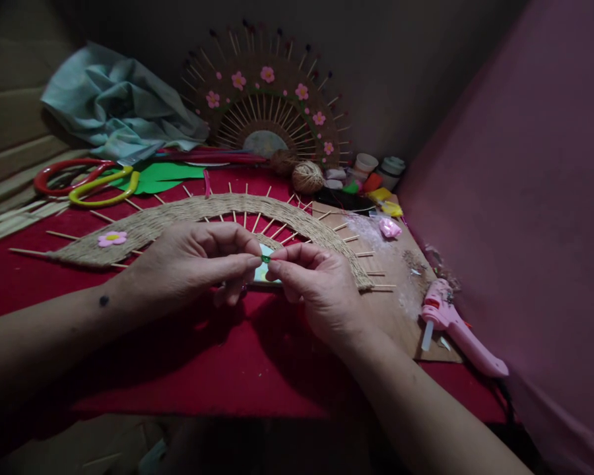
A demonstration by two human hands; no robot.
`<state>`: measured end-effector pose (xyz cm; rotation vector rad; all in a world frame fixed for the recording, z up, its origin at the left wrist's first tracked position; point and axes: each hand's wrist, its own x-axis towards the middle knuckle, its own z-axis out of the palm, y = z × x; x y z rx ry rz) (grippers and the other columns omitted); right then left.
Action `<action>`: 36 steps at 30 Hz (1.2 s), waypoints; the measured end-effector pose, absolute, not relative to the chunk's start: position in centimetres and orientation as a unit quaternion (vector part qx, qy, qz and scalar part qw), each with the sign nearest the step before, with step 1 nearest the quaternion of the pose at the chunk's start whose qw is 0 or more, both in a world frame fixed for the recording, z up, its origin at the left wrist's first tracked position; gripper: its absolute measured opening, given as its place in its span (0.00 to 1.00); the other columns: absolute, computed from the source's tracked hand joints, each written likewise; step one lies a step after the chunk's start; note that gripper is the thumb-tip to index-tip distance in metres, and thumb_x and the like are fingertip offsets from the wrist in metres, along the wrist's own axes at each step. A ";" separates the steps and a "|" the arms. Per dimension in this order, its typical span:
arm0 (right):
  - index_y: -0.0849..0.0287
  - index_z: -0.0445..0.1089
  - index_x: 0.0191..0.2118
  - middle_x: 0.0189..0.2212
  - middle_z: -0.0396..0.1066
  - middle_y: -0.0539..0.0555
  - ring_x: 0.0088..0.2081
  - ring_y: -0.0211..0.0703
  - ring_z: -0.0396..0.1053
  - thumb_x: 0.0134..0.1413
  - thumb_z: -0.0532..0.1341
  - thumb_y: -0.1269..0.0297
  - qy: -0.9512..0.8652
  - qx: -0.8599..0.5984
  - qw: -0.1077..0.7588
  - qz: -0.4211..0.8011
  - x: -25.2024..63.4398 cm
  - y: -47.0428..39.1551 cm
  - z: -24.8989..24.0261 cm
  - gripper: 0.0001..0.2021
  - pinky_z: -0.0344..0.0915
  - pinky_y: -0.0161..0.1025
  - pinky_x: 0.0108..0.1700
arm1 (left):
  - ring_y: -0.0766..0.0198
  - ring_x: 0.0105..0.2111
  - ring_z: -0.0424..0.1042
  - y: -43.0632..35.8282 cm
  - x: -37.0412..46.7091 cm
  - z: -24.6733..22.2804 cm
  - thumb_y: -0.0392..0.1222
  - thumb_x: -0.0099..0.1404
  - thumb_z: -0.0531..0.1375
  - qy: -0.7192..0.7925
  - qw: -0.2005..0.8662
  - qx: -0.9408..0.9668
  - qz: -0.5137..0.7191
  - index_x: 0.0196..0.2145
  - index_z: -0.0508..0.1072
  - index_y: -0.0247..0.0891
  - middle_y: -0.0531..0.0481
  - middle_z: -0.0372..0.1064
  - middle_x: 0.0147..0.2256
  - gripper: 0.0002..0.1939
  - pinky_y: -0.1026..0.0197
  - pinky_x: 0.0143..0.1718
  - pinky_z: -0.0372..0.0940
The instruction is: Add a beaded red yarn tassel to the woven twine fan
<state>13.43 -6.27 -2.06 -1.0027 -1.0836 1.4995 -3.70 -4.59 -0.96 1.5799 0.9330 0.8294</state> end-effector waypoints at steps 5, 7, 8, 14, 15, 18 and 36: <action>0.62 0.72 0.25 0.17 0.66 0.47 0.17 0.26 0.51 0.40 0.68 0.69 -0.449 -0.408 0.499 0.620 13.4 -6.2 -2.3 0.05 0.44 0.30 0.20 | 0.68 0.13 0.66 -4.5 -3.8 -0.9 0.33 0.59 0.57 0.393 0.543 0.660 0.341 0.32 0.71 0.36 0.55 0.67 0.15 0.03 0.69 0.13 0.59; 0.61 0.72 0.25 0.16 0.65 0.46 0.17 0.26 0.51 0.41 0.68 0.70 -0.448 -0.405 0.497 0.623 13.3 -6.2 -2.3 0.04 0.44 0.30 0.20 | 0.68 0.14 0.66 -4.5 -3.8 -0.9 0.33 0.59 0.57 0.390 0.544 0.659 0.343 0.33 0.71 0.37 0.55 0.67 0.16 0.04 0.69 0.13 0.60; 0.61 0.72 0.25 0.16 0.65 0.46 0.16 0.26 0.51 0.41 0.68 0.70 -0.449 -0.401 0.497 0.625 13.3 -6.2 -2.4 0.04 0.44 0.30 0.19 | 0.68 0.14 0.66 -4.5 -3.8 -0.9 0.33 0.59 0.57 0.389 0.543 0.660 0.344 0.32 0.71 0.37 0.55 0.67 0.16 0.03 0.69 0.13 0.60; 0.61 0.70 0.25 0.18 0.69 0.48 0.15 0.26 0.52 0.41 0.67 0.70 -0.440 -0.385 0.485 0.650 13.3 -6.1 -2.5 0.05 0.43 0.29 0.18 | 0.69 0.14 0.64 -4.6 -3.6 -1.1 0.35 0.60 0.58 0.376 0.521 0.675 0.362 0.33 0.72 0.36 0.56 0.66 0.15 0.04 0.69 0.14 0.59; 0.61 0.70 0.25 0.17 0.68 0.48 0.15 0.26 0.51 0.40 0.66 0.70 -0.433 -0.384 0.480 0.659 13.3 -6.1 -2.5 0.05 0.43 0.29 0.17 | 0.70 0.14 0.64 -4.7 -3.6 -1.3 0.35 0.60 0.58 0.370 0.511 0.682 0.370 0.33 0.72 0.36 0.56 0.67 0.16 0.04 0.69 0.14 0.60; 0.62 0.69 0.24 0.18 0.69 0.48 0.14 0.26 0.50 0.40 0.66 0.70 -0.413 -0.380 0.461 0.687 13.3 -5.9 -2.5 0.05 0.41 0.29 0.16 | 0.71 0.18 0.67 -4.7 -3.8 -1.8 0.35 0.60 0.58 0.356 0.446 0.724 0.388 0.34 0.74 0.35 0.53 0.72 0.23 0.05 0.69 0.18 0.63; 0.63 0.68 0.22 0.17 0.65 0.46 0.15 0.24 0.43 0.40 0.65 0.71 -0.329 -0.376 0.394 0.772 14.0 -5.7 -2.6 0.05 0.39 0.27 0.17 | 0.67 0.30 0.73 -4.7 -4.2 -2.1 0.36 0.64 0.55 0.312 0.248 0.838 0.373 0.36 0.73 0.40 0.51 0.76 0.33 0.06 0.66 0.29 0.66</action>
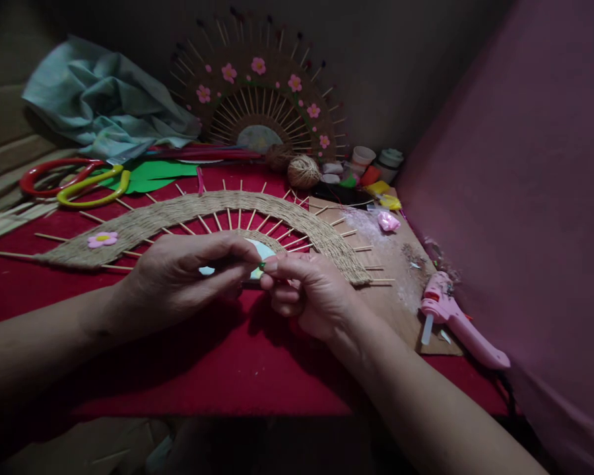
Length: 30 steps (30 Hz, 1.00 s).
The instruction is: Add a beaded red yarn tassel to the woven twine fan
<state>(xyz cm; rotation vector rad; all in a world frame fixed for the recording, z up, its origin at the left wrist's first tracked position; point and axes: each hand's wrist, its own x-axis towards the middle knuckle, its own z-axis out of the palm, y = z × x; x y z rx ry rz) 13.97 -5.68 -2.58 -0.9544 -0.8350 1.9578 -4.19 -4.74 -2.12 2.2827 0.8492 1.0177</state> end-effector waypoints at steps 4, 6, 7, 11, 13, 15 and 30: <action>0.64 0.68 0.22 0.16 0.65 0.46 0.15 0.24 0.43 0.38 0.64 0.72 -0.313 -0.373 0.385 0.784 14.0 -5.6 -2.4 0.04 0.40 0.28 0.17 | 0.65 0.31 0.73 -4.8 -4.2 -1.9 0.36 0.64 0.54 0.311 0.245 0.841 0.368 0.35 0.72 0.41 0.50 0.75 0.32 0.06 0.65 0.29 0.67; 0.64 0.68 0.22 0.16 0.65 0.47 0.14 0.24 0.43 0.37 0.63 0.72 -0.302 -0.372 0.385 0.789 14.0 -5.6 -2.4 0.03 0.41 0.28 0.17 | 0.65 0.32 0.73 -4.8 -4.2 -1.9 0.35 0.64 0.54 0.310 0.237 0.844 0.367 0.35 0.72 0.41 0.50 0.75 0.32 0.06 0.64 0.30 0.67; 0.64 0.68 0.22 0.16 0.66 0.48 0.14 0.25 0.44 0.36 0.62 0.71 -0.296 -0.374 0.385 0.790 14.1 -5.5 -2.3 0.02 0.41 0.29 0.17 | 0.65 0.32 0.73 -4.8 -4.2 -1.9 0.35 0.64 0.54 0.309 0.231 0.846 0.367 0.34 0.71 0.41 0.50 0.75 0.32 0.06 0.65 0.30 0.67; 0.63 0.68 0.21 0.15 0.66 0.49 0.14 0.25 0.44 0.37 0.63 0.69 -0.282 -0.393 0.386 0.786 14.0 -5.4 -2.1 0.04 0.40 0.30 0.17 | 0.66 0.32 0.73 -4.7 -4.2 -2.0 0.35 0.64 0.56 0.301 0.213 0.852 0.370 0.34 0.71 0.40 0.51 0.75 0.31 0.05 0.65 0.32 0.67; 0.63 0.68 0.22 0.15 0.66 0.48 0.13 0.25 0.45 0.37 0.63 0.68 -0.290 -0.394 0.388 0.781 14.0 -5.4 -2.2 0.04 0.39 0.30 0.17 | 0.65 0.32 0.73 -4.7 -4.2 -2.1 0.35 0.64 0.56 0.303 0.210 0.853 0.369 0.34 0.71 0.40 0.51 0.75 0.32 0.05 0.64 0.34 0.67; 0.63 0.68 0.22 0.15 0.65 0.48 0.13 0.25 0.45 0.38 0.64 0.68 -0.312 -0.390 0.392 0.773 13.9 -5.5 -2.3 0.05 0.38 0.30 0.17 | 0.65 0.34 0.74 -4.7 -4.2 -2.1 0.36 0.65 0.55 0.300 0.207 0.857 0.365 0.35 0.71 0.39 0.50 0.75 0.33 0.05 0.63 0.36 0.67; 0.62 0.67 0.21 0.16 0.65 0.47 0.14 0.25 0.44 0.38 0.63 0.68 -0.353 -0.391 0.399 0.750 14.1 -5.4 -2.6 0.05 0.36 0.31 0.17 | 0.65 0.33 0.73 -4.4 -4.2 -2.7 0.37 0.66 0.54 0.285 0.142 0.876 0.361 0.37 0.72 0.39 0.49 0.75 0.34 0.06 0.62 0.37 0.66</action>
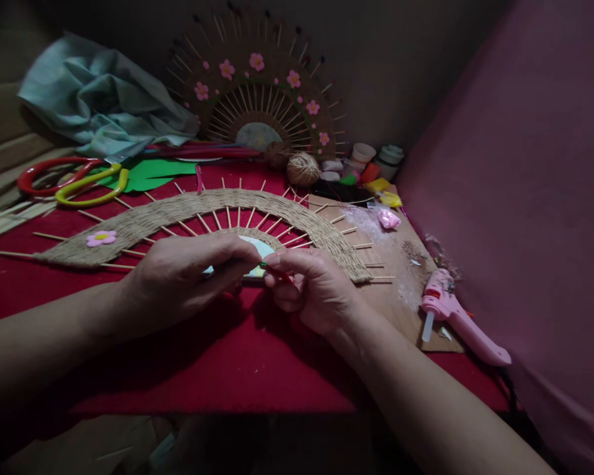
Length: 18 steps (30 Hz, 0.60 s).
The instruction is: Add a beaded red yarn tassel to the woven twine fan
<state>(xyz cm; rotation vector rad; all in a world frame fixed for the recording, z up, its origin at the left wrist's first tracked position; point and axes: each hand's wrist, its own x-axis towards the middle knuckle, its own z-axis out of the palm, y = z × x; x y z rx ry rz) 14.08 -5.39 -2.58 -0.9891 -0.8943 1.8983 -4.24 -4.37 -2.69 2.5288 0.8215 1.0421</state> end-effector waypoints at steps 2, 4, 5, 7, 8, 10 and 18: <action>0.62 0.68 0.22 0.16 0.65 0.47 0.14 0.26 0.45 0.39 0.63 0.67 -0.346 -0.395 0.400 0.751 14.1 -5.4 -2.5 0.04 0.37 0.31 0.17 | 0.65 0.33 0.72 -4.4 -4.2 -2.7 0.37 0.66 0.54 0.283 0.125 0.880 0.359 0.36 0.71 0.40 0.49 0.74 0.33 0.06 0.63 0.37 0.66; 0.62 0.69 0.22 0.16 0.65 0.47 0.14 0.26 0.45 0.39 0.63 0.66 -0.347 -0.398 0.402 0.748 14.0 -5.4 -2.6 0.05 0.37 0.31 0.17 | 0.65 0.33 0.72 -4.4 -4.2 -2.8 0.36 0.66 0.54 0.275 0.108 0.885 0.361 0.36 0.71 0.40 0.49 0.74 0.32 0.06 0.63 0.37 0.66; 0.63 0.68 0.22 0.16 0.65 0.47 0.14 0.25 0.45 0.39 0.63 0.67 -0.351 -0.398 0.404 0.745 14.0 -5.4 -2.6 0.05 0.36 0.31 0.17 | 0.65 0.34 0.73 -4.3 -4.3 -2.9 0.35 0.66 0.54 0.268 0.101 0.887 0.364 0.36 0.71 0.40 0.49 0.74 0.33 0.06 0.63 0.37 0.66; 0.63 0.67 0.20 0.15 0.64 0.47 0.14 0.25 0.45 0.38 0.64 0.68 -0.364 -0.400 0.404 0.738 14.0 -5.4 -2.8 0.06 0.36 0.31 0.17 | 0.65 0.35 0.73 -4.3 -4.3 -3.0 0.35 0.67 0.54 0.254 0.086 0.892 0.364 0.38 0.71 0.39 0.49 0.74 0.34 0.07 0.63 0.38 0.66; 0.63 0.67 0.20 0.15 0.63 0.47 0.14 0.25 0.46 0.38 0.64 0.68 -0.370 -0.400 0.402 0.736 14.0 -5.3 -2.9 0.06 0.36 0.30 0.17 | 0.65 0.35 0.73 -4.2 -4.3 -3.1 0.35 0.67 0.53 0.247 0.075 0.895 0.363 0.38 0.71 0.38 0.49 0.75 0.34 0.07 0.63 0.38 0.66; 0.63 0.66 0.20 0.16 0.63 0.46 0.14 0.25 0.45 0.39 0.65 0.68 -0.380 -0.400 0.395 0.735 13.9 -5.3 -3.0 0.07 0.37 0.30 0.17 | 0.65 0.36 0.72 -4.2 -4.3 -3.3 0.35 0.68 0.52 0.238 0.049 0.902 0.357 0.38 0.71 0.38 0.49 0.74 0.34 0.07 0.63 0.39 0.66; 0.62 0.67 0.21 0.15 0.61 0.45 0.14 0.25 0.44 0.41 0.67 0.67 -0.407 -0.396 0.416 0.710 13.9 -5.2 -3.0 0.08 0.38 0.30 0.16 | 0.67 0.27 0.71 -4.5 -4.3 -1.9 0.37 0.62 0.57 0.338 0.243 0.842 0.342 0.43 0.68 0.36 0.51 0.72 0.30 0.10 0.66 0.27 0.65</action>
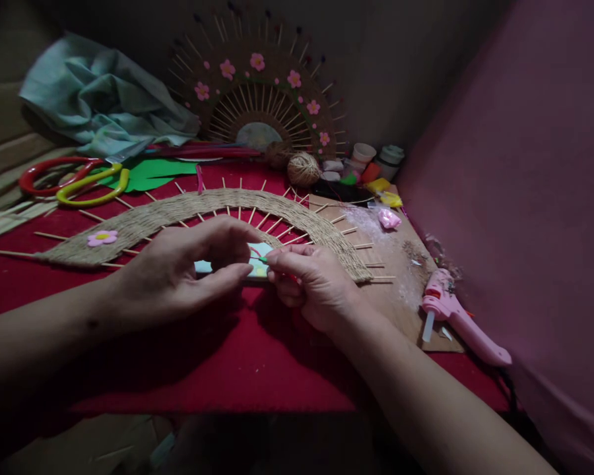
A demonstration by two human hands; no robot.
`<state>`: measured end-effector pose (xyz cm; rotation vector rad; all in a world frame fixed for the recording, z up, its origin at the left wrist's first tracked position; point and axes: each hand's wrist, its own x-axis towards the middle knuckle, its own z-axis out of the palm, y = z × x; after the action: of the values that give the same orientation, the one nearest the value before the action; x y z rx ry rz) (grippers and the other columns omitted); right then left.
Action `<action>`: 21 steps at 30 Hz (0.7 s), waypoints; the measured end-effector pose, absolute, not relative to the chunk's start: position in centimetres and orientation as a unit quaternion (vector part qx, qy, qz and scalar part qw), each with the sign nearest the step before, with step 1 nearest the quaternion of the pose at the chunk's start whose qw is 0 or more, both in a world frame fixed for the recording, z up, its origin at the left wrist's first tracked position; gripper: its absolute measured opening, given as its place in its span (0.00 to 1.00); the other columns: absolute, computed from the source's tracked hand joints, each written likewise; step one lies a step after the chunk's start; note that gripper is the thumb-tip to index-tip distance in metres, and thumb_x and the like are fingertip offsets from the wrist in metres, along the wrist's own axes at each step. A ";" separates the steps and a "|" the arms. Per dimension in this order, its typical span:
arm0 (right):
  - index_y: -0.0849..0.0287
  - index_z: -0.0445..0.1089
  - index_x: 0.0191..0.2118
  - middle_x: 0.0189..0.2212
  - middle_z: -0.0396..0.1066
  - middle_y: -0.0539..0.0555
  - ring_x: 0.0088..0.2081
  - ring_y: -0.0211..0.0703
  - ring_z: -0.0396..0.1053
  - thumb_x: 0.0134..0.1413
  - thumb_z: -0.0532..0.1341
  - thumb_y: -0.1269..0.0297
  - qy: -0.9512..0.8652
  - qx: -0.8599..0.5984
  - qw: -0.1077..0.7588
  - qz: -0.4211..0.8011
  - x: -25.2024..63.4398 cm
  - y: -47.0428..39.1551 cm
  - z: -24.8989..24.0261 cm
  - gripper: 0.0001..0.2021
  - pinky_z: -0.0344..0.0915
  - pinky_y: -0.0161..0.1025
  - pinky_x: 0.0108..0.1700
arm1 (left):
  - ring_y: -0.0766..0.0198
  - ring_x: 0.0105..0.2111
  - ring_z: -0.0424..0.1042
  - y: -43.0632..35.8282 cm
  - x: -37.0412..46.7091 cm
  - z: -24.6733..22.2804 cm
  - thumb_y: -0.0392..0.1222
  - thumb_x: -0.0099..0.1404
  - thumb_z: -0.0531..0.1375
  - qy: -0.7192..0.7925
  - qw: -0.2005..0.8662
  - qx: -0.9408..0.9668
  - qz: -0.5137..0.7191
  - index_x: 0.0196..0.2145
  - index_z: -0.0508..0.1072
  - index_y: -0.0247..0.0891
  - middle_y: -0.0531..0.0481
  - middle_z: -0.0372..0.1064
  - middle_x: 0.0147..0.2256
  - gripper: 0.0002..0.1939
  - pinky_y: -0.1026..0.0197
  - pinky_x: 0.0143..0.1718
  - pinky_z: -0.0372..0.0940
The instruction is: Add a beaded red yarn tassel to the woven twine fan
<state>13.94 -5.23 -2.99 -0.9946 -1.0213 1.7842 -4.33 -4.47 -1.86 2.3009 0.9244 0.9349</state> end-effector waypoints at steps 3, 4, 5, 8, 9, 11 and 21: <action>0.62 0.67 0.22 0.15 0.62 0.45 0.14 0.25 0.47 0.40 0.68 0.66 -0.426 -0.411 0.440 0.675 13.8 -5.5 -2.9 0.08 0.39 0.30 0.16 | 0.67 0.21 0.68 -4.4 -4.2 -1.0 0.38 0.61 0.58 0.397 0.382 0.776 0.307 0.38 0.69 0.36 0.53 0.69 0.23 0.07 0.68 0.20 0.61; 0.62 0.68 0.22 0.14 0.61 0.44 0.14 0.26 0.47 0.39 0.68 0.66 -0.433 -0.418 0.448 0.660 13.7 -5.6 -2.8 0.08 0.39 0.30 0.16 | 0.67 0.19 0.67 -4.4 -4.1 -0.8 0.39 0.61 0.57 0.412 0.423 0.752 0.295 0.37 0.69 0.36 0.53 0.68 0.21 0.06 0.68 0.18 0.60; 0.62 0.68 0.23 0.14 0.60 0.44 0.14 0.26 0.48 0.39 0.68 0.66 -0.440 -0.426 0.455 0.646 13.7 -5.7 -2.7 0.08 0.40 0.30 0.16 | 0.68 0.18 0.66 -4.3 -4.1 -0.7 0.40 0.62 0.57 0.422 0.457 0.730 0.283 0.36 0.70 0.37 0.54 0.67 0.19 0.06 0.68 0.16 0.58; 0.62 0.68 0.23 0.14 0.62 0.44 0.15 0.26 0.50 0.38 0.69 0.67 -0.453 -0.452 0.472 0.606 13.4 -6.0 -2.6 0.08 0.42 0.29 0.17 | 0.69 0.15 0.62 -4.3 -4.0 -0.6 0.43 0.62 0.57 0.426 0.516 0.696 0.261 0.34 0.71 0.38 0.55 0.64 0.16 0.06 0.69 0.14 0.55; 0.62 0.68 0.23 0.15 0.62 0.45 0.15 0.26 0.51 0.37 0.69 0.67 -0.457 -0.459 0.476 0.595 13.3 -6.1 -2.6 0.08 0.43 0.29 0.17 | 0.70 0.14 0.61 -4.4 -4.0 -0.7 0.43 0.62 0.57 0.423 0.524 0.692 0.261 0.33 0.71 0.38 0.55 0.63 0.15 0.06 0.70 0.14 0.54; 0.62 0.69 0.23 0.15 0.64 0.45 0.16 0.26 0.53 0.37 0.68 0.69 -0.471 -0.464 0.478 0.578 13.1 -6.1 -2.6 0.07 0.45 0.29 0.18 | 0.71 0.14 0.59 -4.4 -3.9 -0.7 0.43 0.62 0.58 0.419 0.531 0.689 0.261 0.31 0.70 0.38 0.56 0.62 0.14 0.07 0.70 0.14 0.53; 0.61 0.68 0.23 0.16 0.65 0.44 0.17 0.27 0.55 0.41 0.64 0.72 -0.533 -0.473 0.455 0.535 13.2 -6.3 -2.1 0.04 0.49 0.30 0.20 | 0.71 0.13 0.60 -4.3 -4.0 -0.8 0.43 0.63 0.57 0.423 0.523 0.700 0.240 0.30 0.70 0.37 0.56 0.62 0.14 0.08 0.71 0.13 0.51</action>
<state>13.16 -6.31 -2.12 -1.1658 -1.3154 1.3188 -3.98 -4.31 -0.84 1.6748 1.0131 0.5745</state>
